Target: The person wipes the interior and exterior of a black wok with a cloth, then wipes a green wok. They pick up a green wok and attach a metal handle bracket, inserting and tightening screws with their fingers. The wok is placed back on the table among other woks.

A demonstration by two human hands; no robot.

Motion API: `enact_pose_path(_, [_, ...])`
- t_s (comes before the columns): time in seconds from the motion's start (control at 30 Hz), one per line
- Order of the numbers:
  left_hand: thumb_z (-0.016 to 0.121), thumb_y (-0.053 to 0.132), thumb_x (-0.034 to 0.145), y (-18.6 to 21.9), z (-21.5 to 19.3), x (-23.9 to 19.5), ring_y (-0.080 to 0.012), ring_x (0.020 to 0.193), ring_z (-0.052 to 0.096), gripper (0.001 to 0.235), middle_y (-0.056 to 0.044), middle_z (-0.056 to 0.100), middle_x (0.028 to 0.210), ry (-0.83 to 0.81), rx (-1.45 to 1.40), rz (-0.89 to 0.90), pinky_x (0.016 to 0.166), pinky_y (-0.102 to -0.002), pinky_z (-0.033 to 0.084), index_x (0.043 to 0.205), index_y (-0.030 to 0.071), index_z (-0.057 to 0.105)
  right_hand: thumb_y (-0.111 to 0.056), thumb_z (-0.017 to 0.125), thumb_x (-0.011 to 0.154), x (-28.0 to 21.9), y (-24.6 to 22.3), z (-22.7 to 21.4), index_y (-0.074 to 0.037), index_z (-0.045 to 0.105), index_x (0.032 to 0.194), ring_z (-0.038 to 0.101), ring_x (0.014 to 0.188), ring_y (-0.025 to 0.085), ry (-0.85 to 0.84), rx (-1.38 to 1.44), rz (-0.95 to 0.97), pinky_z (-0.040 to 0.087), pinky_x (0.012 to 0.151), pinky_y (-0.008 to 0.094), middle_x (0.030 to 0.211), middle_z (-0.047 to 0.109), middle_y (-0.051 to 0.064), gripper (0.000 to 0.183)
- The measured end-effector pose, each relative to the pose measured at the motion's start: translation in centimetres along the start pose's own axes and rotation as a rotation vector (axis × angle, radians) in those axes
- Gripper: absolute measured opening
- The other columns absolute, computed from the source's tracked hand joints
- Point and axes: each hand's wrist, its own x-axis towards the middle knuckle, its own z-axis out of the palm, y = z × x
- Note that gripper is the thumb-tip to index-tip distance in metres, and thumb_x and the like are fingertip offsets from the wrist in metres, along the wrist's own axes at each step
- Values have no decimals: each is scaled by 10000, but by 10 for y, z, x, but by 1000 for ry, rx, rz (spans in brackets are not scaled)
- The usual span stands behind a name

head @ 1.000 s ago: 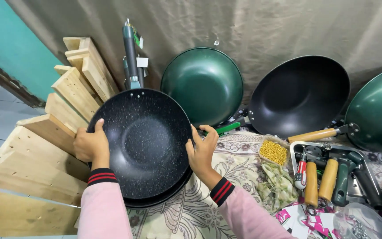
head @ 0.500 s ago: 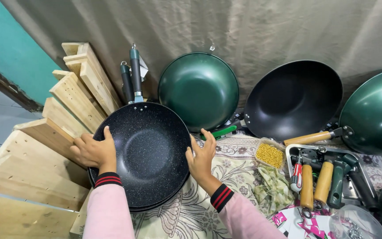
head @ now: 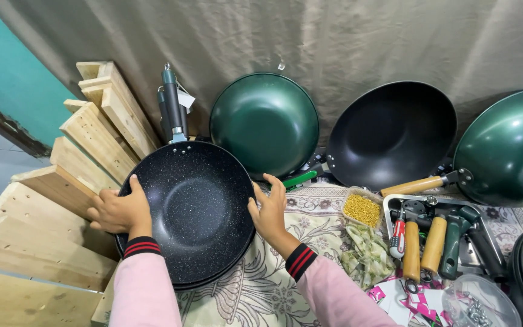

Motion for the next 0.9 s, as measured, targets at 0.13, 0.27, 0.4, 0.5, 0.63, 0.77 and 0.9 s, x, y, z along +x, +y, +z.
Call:
enact_pose_path(0.13, [919, 585, 731, -2, 6, 11, -322, 895, 586, 518, -56, 599, 876, -229, 54, -89, 832, -499, 346, 820, 153, 647, -162, 685, 878, 0, 7, 6, -246, 690, 1302, 385, 1265, 311, 0, -20, 33, 339, 1006, 486, 1270, 420, 40, 432])
enact_pose_path(0.27, [850, 664, 776, -1, 13, 17, -330, 905, 611, 533, -66, 666, 900, -370, 94, -105, 816, -493, 351, 842, 160, 689, -196, 693, 853, -1, 17, 10, -312, 693, 1313, 471, 1017, 249, 34, -68, 87, 386, 856, 434, 1028, 430, -6, 474])
enact_pose_path(0.4, [776, 759, 794, -8, 20, 25, -351, 884, 639, 600, -75, 718, 919, -479, 147, -97, 787, -514, 346, 867, 165, 736, -229, 712, 839, -1, 10, -1, -364, 698, 1295, 471, 1039, 236, 27, -99, 92, 389, 859, 433, 1047, 435, -26, 475])
enact_pose_path(0.5, [616, 783, 891, -9, 9, 41, -397, 909, 681, 723, -162, 758, 984, -887, 264, -100, 695, -493, 397, 1041, 97, 785, -240, 723, 830, -10, 4, -5, -354, 713, 1256, 480, 1048, 239, 2, -101, 102, 378, 854, 427, 1070, 443, -24, 441])
enact_pose_path(0.63, [667, 653, 902, -3, -1, 58, -427, 869, 689, 628, -207, 753, 946, -938, 297, -83, 683, -497, 386, 1058, 57, 789, -203, 692, 863, -19, -7, -8, -280, 676, 1313, 463, 1137, 257, -81, -71, 130, 368, 936, 470, 1175, 450, 10, 457])
enact_pose_path(0.77, [672, 618, 924, 24, -34, 76, -425, 880, 704, 596, -212, 760, 949, -951, 215, -35, 667, -501, 404, 1059, 48, 785, -174, 636, 924, -27, -19, -13, -210, 518, 1498, 449, 1239, 301, -171, -46, 182, 369, 999, 532, 1278, 446, 70, 588])
enact_pose_path(0.9, [663, 577, 937, 65, -68, 78, -433, 1091, 687, 602, -217, 757, 1117, -1085, 164, 31, 809, -532, 472, 1162, 31, 777, -218, 655, 952, -37, -33, -32, -184, 409, 1576, 446, 1270, 331, -201, -27, 179, 365, 1014, 572, 1303, 457, 111, 671])
